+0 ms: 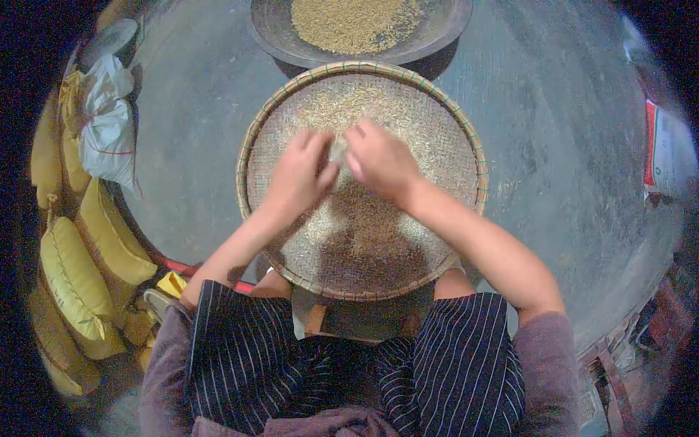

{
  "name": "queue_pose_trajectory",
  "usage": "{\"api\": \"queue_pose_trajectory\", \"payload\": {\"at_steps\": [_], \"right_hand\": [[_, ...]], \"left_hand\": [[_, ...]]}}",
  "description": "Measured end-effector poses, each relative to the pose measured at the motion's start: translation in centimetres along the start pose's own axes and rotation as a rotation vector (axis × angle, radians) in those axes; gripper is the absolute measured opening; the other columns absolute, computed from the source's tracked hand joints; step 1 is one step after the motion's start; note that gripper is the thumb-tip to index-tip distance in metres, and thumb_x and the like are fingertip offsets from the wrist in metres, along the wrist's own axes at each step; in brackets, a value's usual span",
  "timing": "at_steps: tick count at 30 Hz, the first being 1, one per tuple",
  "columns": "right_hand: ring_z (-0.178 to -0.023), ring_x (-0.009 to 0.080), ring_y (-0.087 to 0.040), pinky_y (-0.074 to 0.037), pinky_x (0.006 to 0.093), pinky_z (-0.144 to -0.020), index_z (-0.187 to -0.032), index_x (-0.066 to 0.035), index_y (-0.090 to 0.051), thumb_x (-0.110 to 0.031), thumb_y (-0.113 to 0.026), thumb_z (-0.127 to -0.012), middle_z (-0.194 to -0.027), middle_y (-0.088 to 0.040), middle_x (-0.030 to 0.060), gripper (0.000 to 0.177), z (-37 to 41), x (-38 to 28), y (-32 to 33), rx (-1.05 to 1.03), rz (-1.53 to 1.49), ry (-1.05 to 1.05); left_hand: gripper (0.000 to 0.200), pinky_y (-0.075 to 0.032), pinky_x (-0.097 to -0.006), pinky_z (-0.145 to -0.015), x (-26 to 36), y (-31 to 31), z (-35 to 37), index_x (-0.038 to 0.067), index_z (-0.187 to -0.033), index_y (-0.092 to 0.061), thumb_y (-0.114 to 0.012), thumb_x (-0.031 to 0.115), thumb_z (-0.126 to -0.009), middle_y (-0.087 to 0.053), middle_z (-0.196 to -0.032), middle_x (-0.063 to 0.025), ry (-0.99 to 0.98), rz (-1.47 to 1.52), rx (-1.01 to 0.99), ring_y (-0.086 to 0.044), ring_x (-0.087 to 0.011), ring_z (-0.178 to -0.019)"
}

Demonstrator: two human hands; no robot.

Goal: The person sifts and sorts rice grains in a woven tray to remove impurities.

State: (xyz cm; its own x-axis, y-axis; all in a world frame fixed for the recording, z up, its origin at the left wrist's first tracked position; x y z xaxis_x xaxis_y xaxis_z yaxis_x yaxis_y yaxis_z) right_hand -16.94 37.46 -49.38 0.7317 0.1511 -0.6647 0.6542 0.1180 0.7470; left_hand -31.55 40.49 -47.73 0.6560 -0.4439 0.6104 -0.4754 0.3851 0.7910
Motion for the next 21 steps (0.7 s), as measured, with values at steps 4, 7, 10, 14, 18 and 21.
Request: {"api": "queue_pose_trajectory", "payload": {"at_steps": [4, 7, 10, 14, 18, 21], "right_hand": [[-0.086, 0.0342, -0.058, -0.051, 0.0426, -0.07, -0.091, -0.003, -0.053, -0.01, -0.061, -0.075, -0.09, -0.054, 0.0145, 0.019, 3.5, -1.2, -1.5, -0.162, -0.04, 0.074], [-0.084, 0.0307, -0.059, -0.051, 0.0385, -0.067, -0.096, -0.003, -0.057, -0.008, -0.064, -0.076, -0.093, -0.055, 0.0136, 0.023, 6.1, -1.8, -1.6, -0.38, 0.038, 0.21], [-0.083, 0.0298, -0.06, -0.052, 0.037, -0.067, -0.098, -0.004, -0.058, -0.006, -0.065, -0.075, -0.097, -0.057, 0.012, 0.024, 7.3, -2.5, 1.2, -0.22, 0.001, 0.297], [-0.087, 0.0291, -0.063, -0.054, 0.0362, -0.071, -0.094, -0.004, -0.062, -0.003, -0.067, -0.074, -0.102, -0.06, 0.0099, 0.021, 7.2, -1.4, 3.9, -0.107, 0.009, -0.012], [-0.106, 0.0282, -0.062, -0.055, 0.0334, -0.079, -0.095, -0.005, -0.067, 0.0, -0.067, -0.075, -0.123, -0.059, 0.012, 0.021, 6.5, -2.7, 4.4, -0.132, -0.052, -0.027], [-0.111, 0.0272, -0.061, -0.055, 0.029, -0.081, -0.103, -0.005, -0.067, 0.001, -0.065, -0.076, -0.136, -0.05, 0.016, 0.027, 7.3, -2.4, 3.9, -0.158, -0.042, -0.115]], "left_hand": [[0.038, -0.048, -0.0411, -0.085, 1.2, -1.4, 4.2, 0.002, -0.111, -0.055, -0.069, 0.011, -0.076, -0.054, -0.107, -0.0169, 0.063, 0.022, -0.296, -0.055, -0.0356, -0.101], [0.032, -0.048, -0.0415, -0.087, 1.8, -1.0, 7.2, 0.001, -0.108, -0.055, -0.063, 0.005, -0.077, -0.051, -0.109, -0.0155, 0.006, 0.038, -0.511, -0.053, -0.0352, -0.103], [0.023, -0.049, -0.0411, -0.084, 1.2, 1.1, 7.6, 0.0, -0.101, -0.062, -0.062, 0.005, -0.079, -0.056, -0.112, -0.0163, -0.104, 0.085, -0.351, -0.054, -0.0338, -0.105], [0.014, -0.051, -0.0408, -0.077, 0.0, 3.0, 6.1, 0.0, -0.093, -0.065, -0.062, 0.007, -0.082, -0.06, -0.104, -0.017, 0.103, 0.198, -0.328, -0.061, -0.0328, -0.09], [0.014, -0.052, -0.0399, -0.074, 1.4, 2.9, 5.1, 0.001, -0.095, -0.065, -0.06, 0.005, -0.083, -0.061, -0.102, -0.0164, 0.173, -0.038, -0.511, -0.063, -0.033, -0.081], [0.017, -0.053, -0.034, -0.076, 2.3, 3.1, 4.8, 0.007, -0.099, -0.068, -0.063, 0.018, -0.086, -0.061, -0.113, -0.0197, -0.064, 0.168, -0.169, -0.066, -0.0297, -0.089]]}}
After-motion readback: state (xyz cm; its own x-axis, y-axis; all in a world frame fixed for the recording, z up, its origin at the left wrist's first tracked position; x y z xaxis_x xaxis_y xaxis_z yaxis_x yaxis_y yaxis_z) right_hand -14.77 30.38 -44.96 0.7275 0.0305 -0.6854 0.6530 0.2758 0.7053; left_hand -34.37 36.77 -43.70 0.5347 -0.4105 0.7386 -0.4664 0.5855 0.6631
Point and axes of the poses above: each hand's wrist, its own z-axis away from the middle knuckle, its own y-axis out of the back of the hand, x = y × z, the point moved 4 cm from there along -z, towards the middle knuckle
